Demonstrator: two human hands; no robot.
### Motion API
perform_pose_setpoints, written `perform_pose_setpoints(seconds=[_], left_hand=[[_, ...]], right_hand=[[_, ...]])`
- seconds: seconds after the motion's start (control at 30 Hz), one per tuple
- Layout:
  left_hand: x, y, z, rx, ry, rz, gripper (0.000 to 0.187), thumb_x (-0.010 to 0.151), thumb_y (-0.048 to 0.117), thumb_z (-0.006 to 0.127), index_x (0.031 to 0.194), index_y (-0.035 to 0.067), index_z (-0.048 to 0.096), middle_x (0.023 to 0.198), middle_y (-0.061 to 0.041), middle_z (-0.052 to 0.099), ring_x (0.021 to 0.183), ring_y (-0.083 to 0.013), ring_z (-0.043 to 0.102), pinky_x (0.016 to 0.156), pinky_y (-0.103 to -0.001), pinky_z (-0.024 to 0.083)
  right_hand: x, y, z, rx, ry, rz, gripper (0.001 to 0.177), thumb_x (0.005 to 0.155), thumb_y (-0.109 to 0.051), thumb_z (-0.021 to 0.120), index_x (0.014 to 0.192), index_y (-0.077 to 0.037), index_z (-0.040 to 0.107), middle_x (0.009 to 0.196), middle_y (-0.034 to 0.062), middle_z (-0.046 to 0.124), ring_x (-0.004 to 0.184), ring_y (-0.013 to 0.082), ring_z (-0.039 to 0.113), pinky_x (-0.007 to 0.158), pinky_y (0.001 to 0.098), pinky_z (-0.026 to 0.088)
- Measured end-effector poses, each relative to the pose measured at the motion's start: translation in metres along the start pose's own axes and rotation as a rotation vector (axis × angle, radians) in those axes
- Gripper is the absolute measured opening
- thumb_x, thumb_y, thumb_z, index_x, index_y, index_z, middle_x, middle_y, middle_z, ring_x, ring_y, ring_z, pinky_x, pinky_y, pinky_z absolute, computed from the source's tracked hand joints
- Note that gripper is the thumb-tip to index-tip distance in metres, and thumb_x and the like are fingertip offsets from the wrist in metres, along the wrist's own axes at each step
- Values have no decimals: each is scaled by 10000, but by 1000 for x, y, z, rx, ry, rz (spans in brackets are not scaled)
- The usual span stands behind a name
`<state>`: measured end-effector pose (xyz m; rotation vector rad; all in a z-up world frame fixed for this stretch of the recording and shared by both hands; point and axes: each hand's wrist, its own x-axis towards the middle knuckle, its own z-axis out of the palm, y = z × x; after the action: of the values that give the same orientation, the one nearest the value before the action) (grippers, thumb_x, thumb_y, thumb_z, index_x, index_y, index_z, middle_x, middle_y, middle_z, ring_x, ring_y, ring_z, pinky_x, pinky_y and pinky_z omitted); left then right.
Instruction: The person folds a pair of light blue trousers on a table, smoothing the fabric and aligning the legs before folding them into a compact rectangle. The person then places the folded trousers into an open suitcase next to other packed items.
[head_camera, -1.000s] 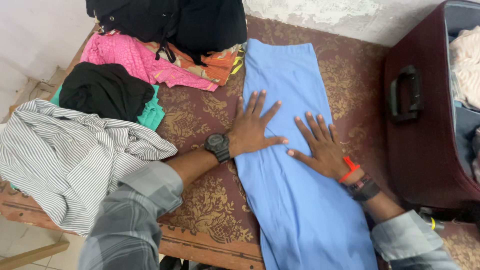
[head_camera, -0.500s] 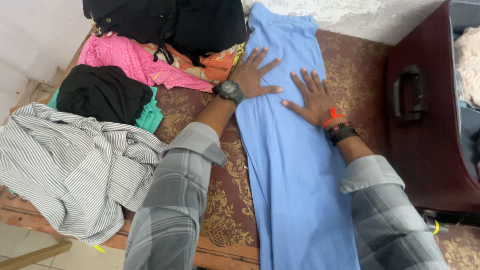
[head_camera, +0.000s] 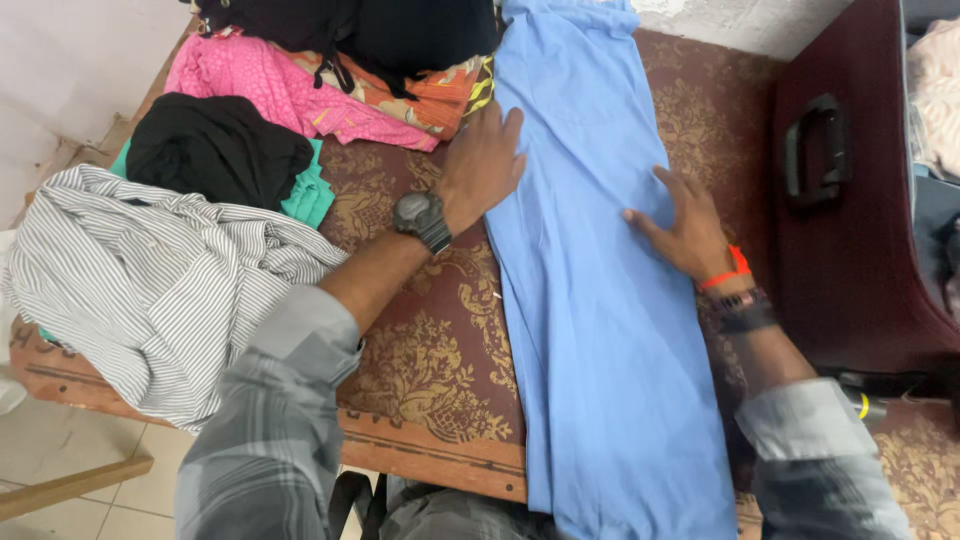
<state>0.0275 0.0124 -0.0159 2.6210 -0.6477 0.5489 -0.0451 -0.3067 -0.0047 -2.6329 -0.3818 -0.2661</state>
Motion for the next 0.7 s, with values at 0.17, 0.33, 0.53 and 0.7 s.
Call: perform_pose_setpoints(seconds=[0.17, 0.33, 0.53, 0.7], left_hand=[[-74, 9, -54, -241, -205, -238, 336, 943, 328, 719, 871, 0, 709, 696, -142, 706, 644, -302, 685, 644, -466, 546], [-118, 58, -94, -628, -559, -500, 463, 914, 392, 696, 668, 0, 714, 577, -106, 701, 451, -146, 652, 474, -330, 537], [-140, 102, -76, -745, -623, -484, 292, 929, 269, 673, 848, -5, 619, 597, -86, 705, 458, -143, 675, 411, -274, 531], [-151, 80, -78, -804, -643, -569, 298, 955, 283, 667, 863, 4, 614, 622, -89, 711, 473, -139, 665, 417, -283, 516]], right_hand=[[-85, -23, -41, 139, -96, 475, 699, 830, -457, 794, 1294, 31, 604, 1030, 196, 720, 859, 248, 707, 736, 360, 573], [-139, -37, -58, 219, -204, 583, 530, 822, -445, 792, 1074, 17, 732, 850, 129, 760, 737, 182, 697, 671, 319, 559], [-161, -28, -46, 335, -160, 507, 377, 922, -387, 734, 979, -15, 755, 765, 43, 722, 670, 84, 594, 611, 275, 490], [-171, -9, -48, 377, -200, 472, 357, 939, -364, 732, 957, -10, 779, 760, 62, 692, 649, 93, 564, 595, 274, 471]])
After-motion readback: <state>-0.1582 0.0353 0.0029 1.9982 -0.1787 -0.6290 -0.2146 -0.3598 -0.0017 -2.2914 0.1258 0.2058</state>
